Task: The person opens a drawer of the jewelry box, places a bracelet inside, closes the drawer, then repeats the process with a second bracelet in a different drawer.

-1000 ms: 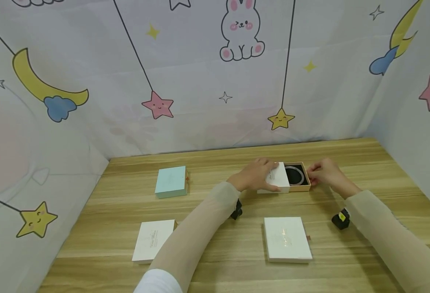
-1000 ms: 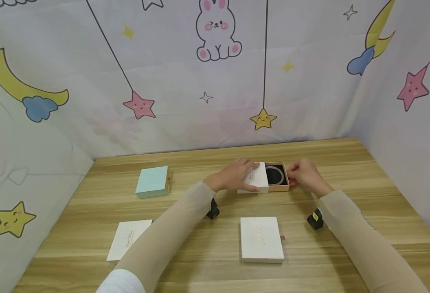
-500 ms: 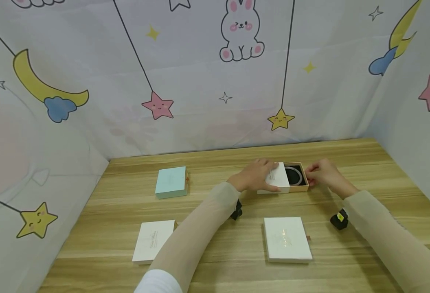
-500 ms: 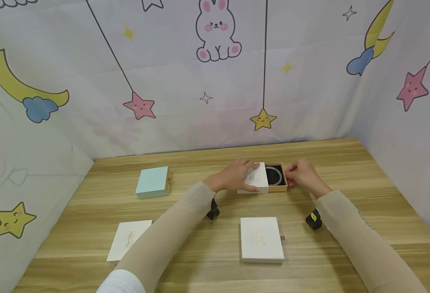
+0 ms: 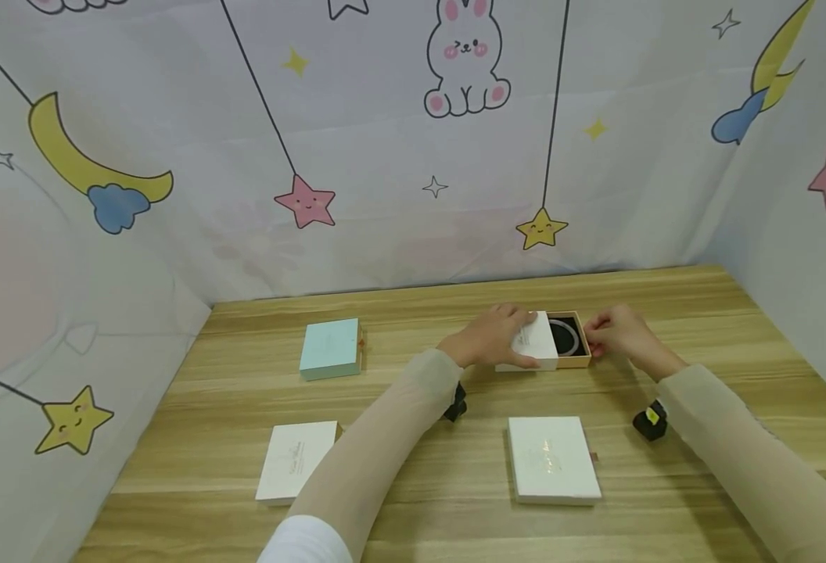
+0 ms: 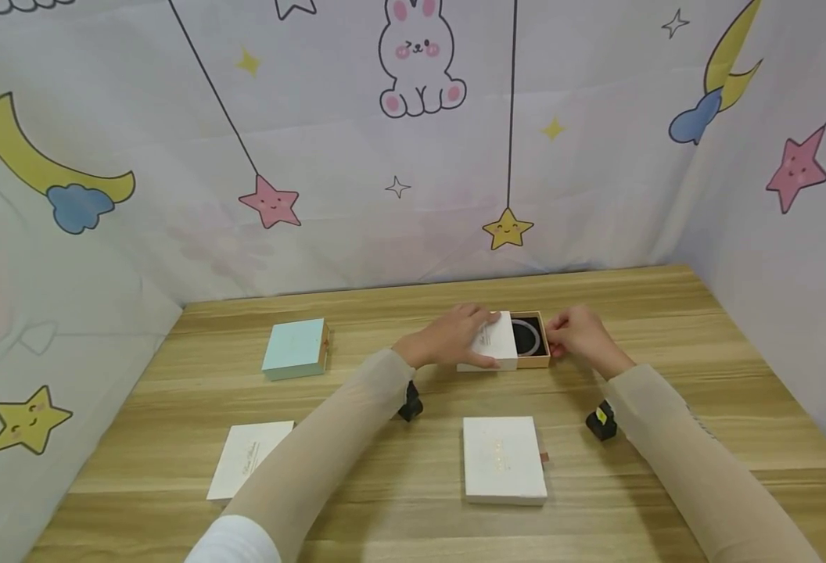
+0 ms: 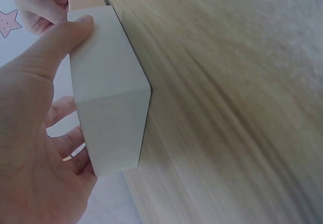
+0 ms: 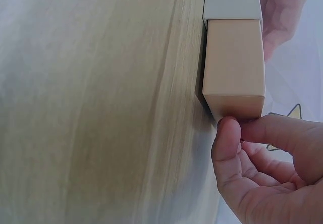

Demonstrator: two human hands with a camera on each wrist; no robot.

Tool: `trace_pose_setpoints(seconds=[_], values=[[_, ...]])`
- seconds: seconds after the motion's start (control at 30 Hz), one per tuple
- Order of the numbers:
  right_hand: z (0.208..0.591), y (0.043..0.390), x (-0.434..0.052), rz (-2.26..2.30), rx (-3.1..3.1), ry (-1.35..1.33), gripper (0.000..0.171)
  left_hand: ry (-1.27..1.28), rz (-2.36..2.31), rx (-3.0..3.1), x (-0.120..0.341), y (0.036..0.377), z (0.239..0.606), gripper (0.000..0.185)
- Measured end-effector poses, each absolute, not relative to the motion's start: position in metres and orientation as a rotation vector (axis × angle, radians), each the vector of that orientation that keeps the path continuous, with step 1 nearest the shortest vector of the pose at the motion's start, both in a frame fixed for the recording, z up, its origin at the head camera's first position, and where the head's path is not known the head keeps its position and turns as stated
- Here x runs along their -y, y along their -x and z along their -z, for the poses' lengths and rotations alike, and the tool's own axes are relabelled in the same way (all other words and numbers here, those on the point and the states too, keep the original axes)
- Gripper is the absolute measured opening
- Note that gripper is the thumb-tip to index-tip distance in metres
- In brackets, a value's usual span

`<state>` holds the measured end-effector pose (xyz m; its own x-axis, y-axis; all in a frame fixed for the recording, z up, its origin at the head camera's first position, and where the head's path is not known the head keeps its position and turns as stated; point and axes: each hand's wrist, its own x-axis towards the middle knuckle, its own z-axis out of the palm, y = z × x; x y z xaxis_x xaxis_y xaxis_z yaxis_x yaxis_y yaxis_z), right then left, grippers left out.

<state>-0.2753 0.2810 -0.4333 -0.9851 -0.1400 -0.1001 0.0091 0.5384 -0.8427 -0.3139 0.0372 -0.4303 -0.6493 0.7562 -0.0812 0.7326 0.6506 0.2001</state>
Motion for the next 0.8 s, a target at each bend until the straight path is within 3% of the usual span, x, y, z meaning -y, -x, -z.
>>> trace_pose_setpoints(seconds=[0.8], values=[[0.4415, 0.2778, -0.2768, 1.598, -2.525, 0.182, 0.009, -1.237, -0.224, -2.706, -0.0366, 0.3140, 0.4293, 0.089]])
